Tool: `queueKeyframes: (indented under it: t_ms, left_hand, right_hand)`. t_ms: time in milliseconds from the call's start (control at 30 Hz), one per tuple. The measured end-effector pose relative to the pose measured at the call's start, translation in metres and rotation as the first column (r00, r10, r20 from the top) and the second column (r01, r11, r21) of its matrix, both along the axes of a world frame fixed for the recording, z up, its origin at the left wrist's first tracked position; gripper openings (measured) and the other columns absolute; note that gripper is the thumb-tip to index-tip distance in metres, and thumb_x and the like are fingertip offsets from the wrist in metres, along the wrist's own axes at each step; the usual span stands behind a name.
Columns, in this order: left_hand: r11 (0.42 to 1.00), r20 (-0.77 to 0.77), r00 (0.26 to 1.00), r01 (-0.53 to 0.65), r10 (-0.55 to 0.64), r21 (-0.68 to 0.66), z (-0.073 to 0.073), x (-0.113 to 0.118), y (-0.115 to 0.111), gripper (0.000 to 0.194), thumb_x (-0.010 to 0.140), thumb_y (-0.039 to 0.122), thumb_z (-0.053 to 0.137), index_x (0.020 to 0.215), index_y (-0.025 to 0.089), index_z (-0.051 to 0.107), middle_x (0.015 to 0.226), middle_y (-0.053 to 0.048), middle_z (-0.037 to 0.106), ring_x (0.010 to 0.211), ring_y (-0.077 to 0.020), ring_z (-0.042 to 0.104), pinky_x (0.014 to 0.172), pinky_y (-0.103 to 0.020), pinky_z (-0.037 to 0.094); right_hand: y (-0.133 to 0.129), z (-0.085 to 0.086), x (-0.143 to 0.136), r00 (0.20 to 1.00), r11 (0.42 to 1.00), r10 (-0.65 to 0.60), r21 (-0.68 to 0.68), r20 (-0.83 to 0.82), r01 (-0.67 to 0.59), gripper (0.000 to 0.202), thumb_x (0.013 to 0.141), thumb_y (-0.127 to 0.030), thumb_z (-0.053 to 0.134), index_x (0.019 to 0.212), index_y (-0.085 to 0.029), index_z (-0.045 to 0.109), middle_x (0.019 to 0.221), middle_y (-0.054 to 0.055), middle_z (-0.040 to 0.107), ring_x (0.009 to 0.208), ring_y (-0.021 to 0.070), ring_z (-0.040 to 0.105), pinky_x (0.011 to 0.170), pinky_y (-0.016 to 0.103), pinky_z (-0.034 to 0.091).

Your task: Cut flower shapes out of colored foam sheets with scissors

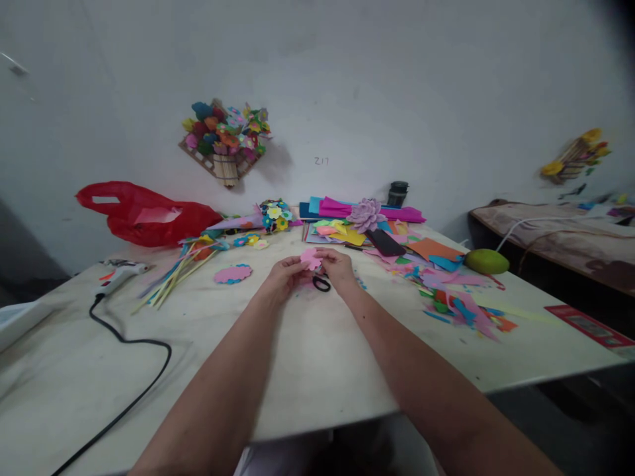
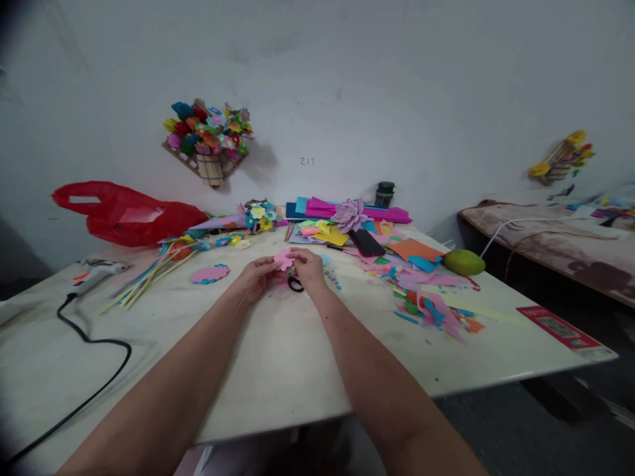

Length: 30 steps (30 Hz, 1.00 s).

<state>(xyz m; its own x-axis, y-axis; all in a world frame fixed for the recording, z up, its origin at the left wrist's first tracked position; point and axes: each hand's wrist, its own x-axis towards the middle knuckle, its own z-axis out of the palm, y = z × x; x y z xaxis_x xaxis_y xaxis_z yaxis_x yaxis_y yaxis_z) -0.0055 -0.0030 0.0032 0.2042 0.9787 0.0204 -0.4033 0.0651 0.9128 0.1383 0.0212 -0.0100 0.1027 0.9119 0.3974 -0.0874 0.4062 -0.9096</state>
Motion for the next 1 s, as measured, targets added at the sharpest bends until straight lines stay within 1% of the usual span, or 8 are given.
queueKeyframes:
  t_ms: [100, 167, 267, 433, 600, 733, 900, 1000]
  left_hand:
    - [0.998, -0.002, 1.0, -0.012, 0.012, -0.065, 0.0015, -0.0009, 0.001, 0.016, 0.079, 0.025, 0.065, 0.083, 0.01, 0.064, 0.07, -0.012, 0.07, 0.06, -0.0201, 0.069, 0.06, -0.03, 0.056]
    - [0.996, 0.012, 1.0, -0.006, 0.007, -0.093, 0.0017, -0.0012, 0.002, 0.021, 0.085, 0.03, 0.058, 0.085, 0.01, 0.064, 0.069, -0.013, 0.07, 0.061, -0.0212, 0.069, 0.059, -0.03, 0.056]
    - [0.993, 0.042, 0.999, 0.001, 0.004, -0.121, 0.0021, -0.0013, 0.0027, 0.022, 0.088, 0.03, 0.053, 0.088, 0.011, 0.063, 0.068, -0.013, 0.069, 0.059, -0.0202, 0.068, 0.057, -0.03, 0.056]
    - [0.983, 0.115, 0.993, 0.017, 0.004, -0.182, 0.0059, -0.0019, -0.0003, 0.022, 0.087, 0.021, 0.043, 0.085, 0.01, 0.062, 0.067, -0.013, 0.069, 0.059, -0.0196, 0.068, 0.056, -0.029, 0.055]
    - [0.982, 0.124, 0.992, 0.051, -0.028, -0.183, 0.0074, -0.0023, -0.0028, 0.023, 0.086, 0.019, 0.041, 0.079, 0.01, 0.061, 0.068, -0.015, 0.069, 0.064, -0.0229, 0.07, 0.055, -0.03, 0.055]
    - [0.988, 0.082, 0.996, 0.042, -0.03, -0.148, 0.0036, -0.0015, -0.001, 0.026, 0.09, 0.024, 0.045, 0.083, 0.007, 0.064, 0.069, -0.016, 0.07, 0.061, -0.0207, 0.069, 0.054, -0.028, 0.055]
    - [0.996, 0.099, 0.994, -0.043, 0.05, -0.077, -0.0003, 0.0003, 0.0003, 0.016, 0.088, 0.017, 0.053, 0.084, 0.007, 0.065, 0.069, -0.01, 0.07, 0.055, -0.0143, 0.066, 0.054, -0.024, 0.055]
    - [0.994, 0.089, 0.991, -0.093, 0.098, -0.053, -0.001, 0.0007, 0.0008, 0.018, 0.088, 0.017, 0.054, 0.076, 0.008, 0.063, 0.066, -0.009, 0.068, 0.053, -0.0133, 0.065, 0.055, -0.023, 0.055]
  right_hand:
    - [-0.0024, 0.0023, -0.0008, 0.999, 0.998, -0.036, -0.047, 0.012, 0.037, 0.025, 0.062, -0.011, 0.049, 0.068, -0.018, 0.072, 0.099, 0.004, 0.072, 0.041, 0.0052, 0.046, 0.039, 0.021, 0.042]
    - [-0.0037, 0.0033, -0.0007, 0.999, 0.999, -0.025, -0.044, 0.028, 0.026, 0.024, 0.063, -0.011, 0.049, 0.066, -0.019, 0.072, 0.102, 0.004, 0.071, 0.045, 0.0067, 0.05, 0.04, 0.022, 0.044]
    - [-0.0037, 0.0026, 0.0005, 0.998, 1.0, -0.006, -0.003, 0.057, 0.006, 0.024, 0.063, -0.009, 0.049, 0.064, -0.019, 0.071, 0.11, 0.004, 0.068, 0.057, 0.01, 0.057, 0.045, 0.022, 0.047]
    - [-0.0007, 0.0005, 0.0033, 0.995, 0.995, -0.046, 0.097, 0.09, 0.037, 0.028, 0.059, -0.004, 0.046, 0.059, -0.019, 0.069, 0.113, 0.004, 0.066, 0.092, 0.018, 0.063, 0.069, 0.028, 0.053]
    - [-0.0012, 0.0044, 0.0041, 0.993, 0.986, -0.083, 0.152, 0.079, 0.07, 0.029, 0.055, -0.003, 0.043, 0.055, -0.02, 0.067, 0.107, 0.005, 0.068, 0.101, 0.0201, 0.062, 0.088, 0.034, 0.049]
    - [-0.0031, 0.0069, 0.004, 0.995, 0.99, -0.061, 0.131, 0.077, 0.051, 0.028, 0.055, -0.004, 0.044, 0.054, -0.02, 0.067, 0.107, 0.005, 0.068, 0.101, 0.0209, 0.062, 0.085, 0.034, 0.049]
    - [-0.0044, 0.005, 0.0029, 0.995, 0.987, -0.022, 0.158, 0.098, 0.006, 0.027, 0.055, -0.004, 0.047, 0.054, -0.021, 0.068, 0.107, 0.004, 0.069, 0.102, 0.0203, 0.062, 0.088, 0.035, 0.049]
    - [-0.002, 0.0041, 0.0039, 0.997, 0.99, -0.016, 0.141, 0.073, 0.005, 0.024, 0.057, -0.006, 0.048, 0.056, -0.02, 0.068, 0.11, 0.005, 0.067, 0.099, 0.0205, 0.063, 0.075, 0.032, 0.054]
